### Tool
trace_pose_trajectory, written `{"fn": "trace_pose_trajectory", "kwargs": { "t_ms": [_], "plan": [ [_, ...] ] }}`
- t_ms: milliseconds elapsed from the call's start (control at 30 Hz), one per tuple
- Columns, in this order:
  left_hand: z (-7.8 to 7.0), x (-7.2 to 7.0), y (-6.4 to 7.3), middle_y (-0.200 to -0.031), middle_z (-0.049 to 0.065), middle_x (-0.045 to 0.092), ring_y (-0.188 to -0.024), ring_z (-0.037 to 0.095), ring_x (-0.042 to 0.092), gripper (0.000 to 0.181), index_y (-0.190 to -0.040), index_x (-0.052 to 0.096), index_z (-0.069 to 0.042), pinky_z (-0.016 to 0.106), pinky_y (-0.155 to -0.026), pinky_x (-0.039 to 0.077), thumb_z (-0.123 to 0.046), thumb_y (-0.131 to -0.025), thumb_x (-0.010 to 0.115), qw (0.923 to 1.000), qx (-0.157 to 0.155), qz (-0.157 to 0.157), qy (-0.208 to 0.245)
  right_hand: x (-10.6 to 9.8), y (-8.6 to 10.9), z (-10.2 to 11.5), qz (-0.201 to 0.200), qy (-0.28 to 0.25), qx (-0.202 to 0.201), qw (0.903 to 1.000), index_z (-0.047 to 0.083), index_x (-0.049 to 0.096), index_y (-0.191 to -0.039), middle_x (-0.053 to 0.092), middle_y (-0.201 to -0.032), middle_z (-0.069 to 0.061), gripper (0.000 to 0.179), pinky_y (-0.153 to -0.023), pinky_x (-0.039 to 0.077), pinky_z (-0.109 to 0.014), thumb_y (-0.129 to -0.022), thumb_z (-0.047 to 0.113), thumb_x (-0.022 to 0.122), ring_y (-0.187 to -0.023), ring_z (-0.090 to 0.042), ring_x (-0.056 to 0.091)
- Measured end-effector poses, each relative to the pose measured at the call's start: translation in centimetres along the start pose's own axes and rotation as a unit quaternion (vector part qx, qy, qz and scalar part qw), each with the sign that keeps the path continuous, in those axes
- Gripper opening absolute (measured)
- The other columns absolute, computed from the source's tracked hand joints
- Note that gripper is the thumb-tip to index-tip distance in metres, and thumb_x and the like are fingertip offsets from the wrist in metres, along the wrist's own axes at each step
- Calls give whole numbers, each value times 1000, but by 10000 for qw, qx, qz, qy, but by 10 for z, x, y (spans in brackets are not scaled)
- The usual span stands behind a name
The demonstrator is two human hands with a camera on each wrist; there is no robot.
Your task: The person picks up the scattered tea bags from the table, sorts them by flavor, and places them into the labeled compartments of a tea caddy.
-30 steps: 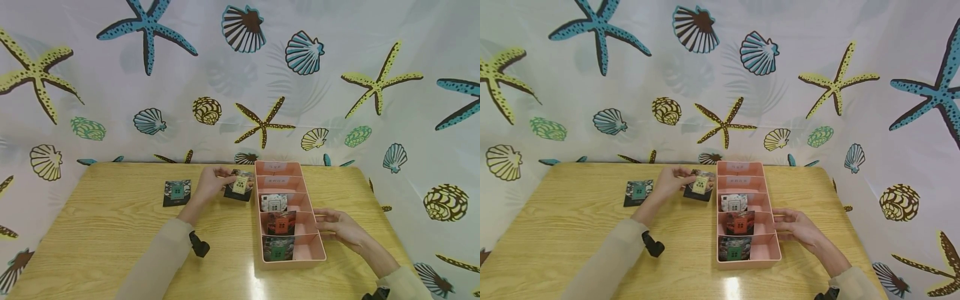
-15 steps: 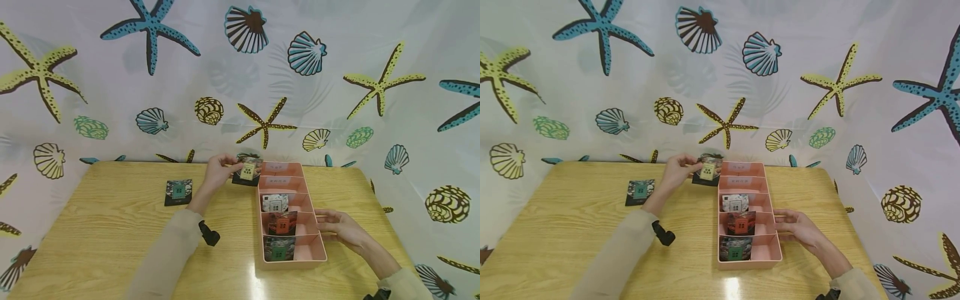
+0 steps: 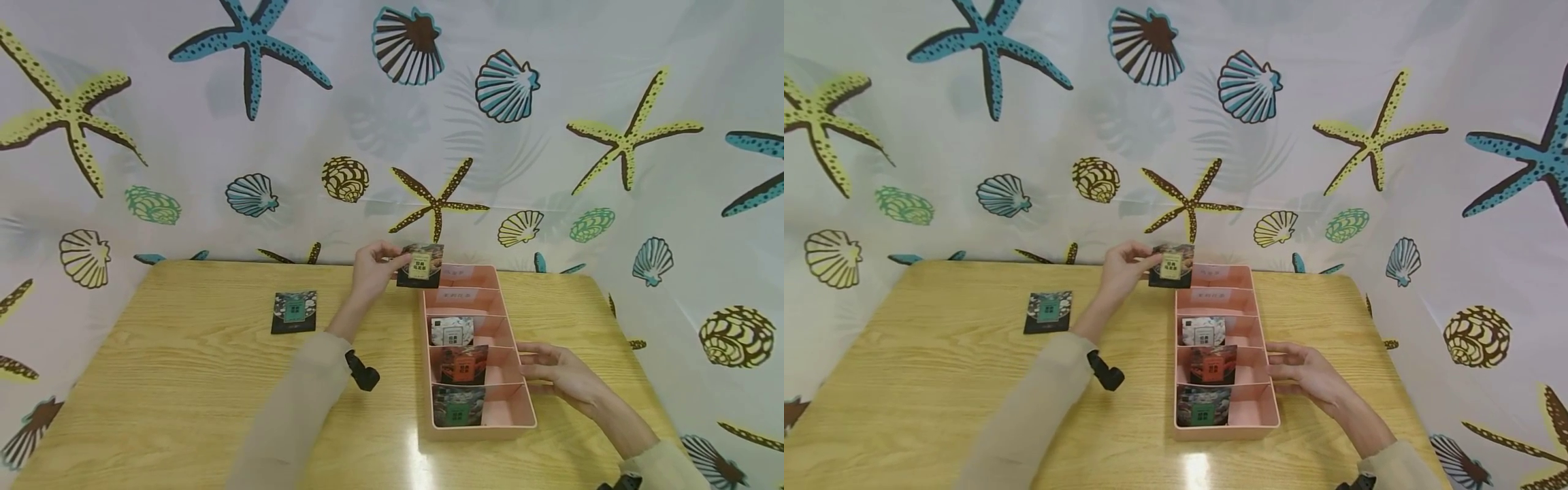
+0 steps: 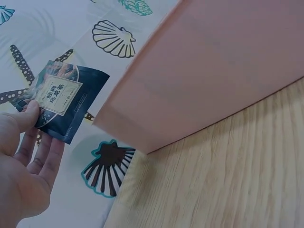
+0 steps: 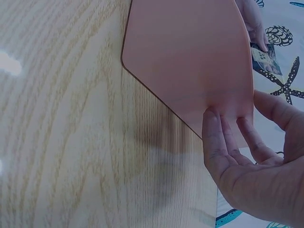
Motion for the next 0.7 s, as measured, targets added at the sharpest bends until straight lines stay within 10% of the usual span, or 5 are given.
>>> {"fn": "trace_pose_trajectory", "kwargs": {
  "t_ms": [233,433,700],
  "plan": [
    [1,24,-5,-96,0,71,-78,7,69,15,-97,75,-6,25,-67,60,-16,-92,84,9998,127,77,157,0,0,1,55,-13,-19,10000,-3,32,-162,70,-135,-5,72,-98,62,-37,-104,21,68,-116,-16,72],
    [-2,42,-5,-93,1,70,-78,12,66,14,-99,76,-3,49,-78,63,-13,-93,82,9995,287,115,72,0,0,1,81,-40,-44,9999,-3,31,-163,70,-133,-4,73,-98,62,-37,-104,20,68,-115,-16,72],
    [-4,55,-3,-93,6,73,-76,10,63,15,-100,76,-1,22,-66,51,-13,-92,83,9988,445,178,38,1,1,1,120,-26,-79,9999,-5,28,-163,69,-136,-7,75,-99,62,-37,-105,21,67,-116,-16,72]
  ]
}}
Point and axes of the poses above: each hand's wrist, its own y-axis away from the middle knuckle, its own x-axis out of the palm, z = x × y, the point moved 7 cm from there along -y, towards the middle knuckle
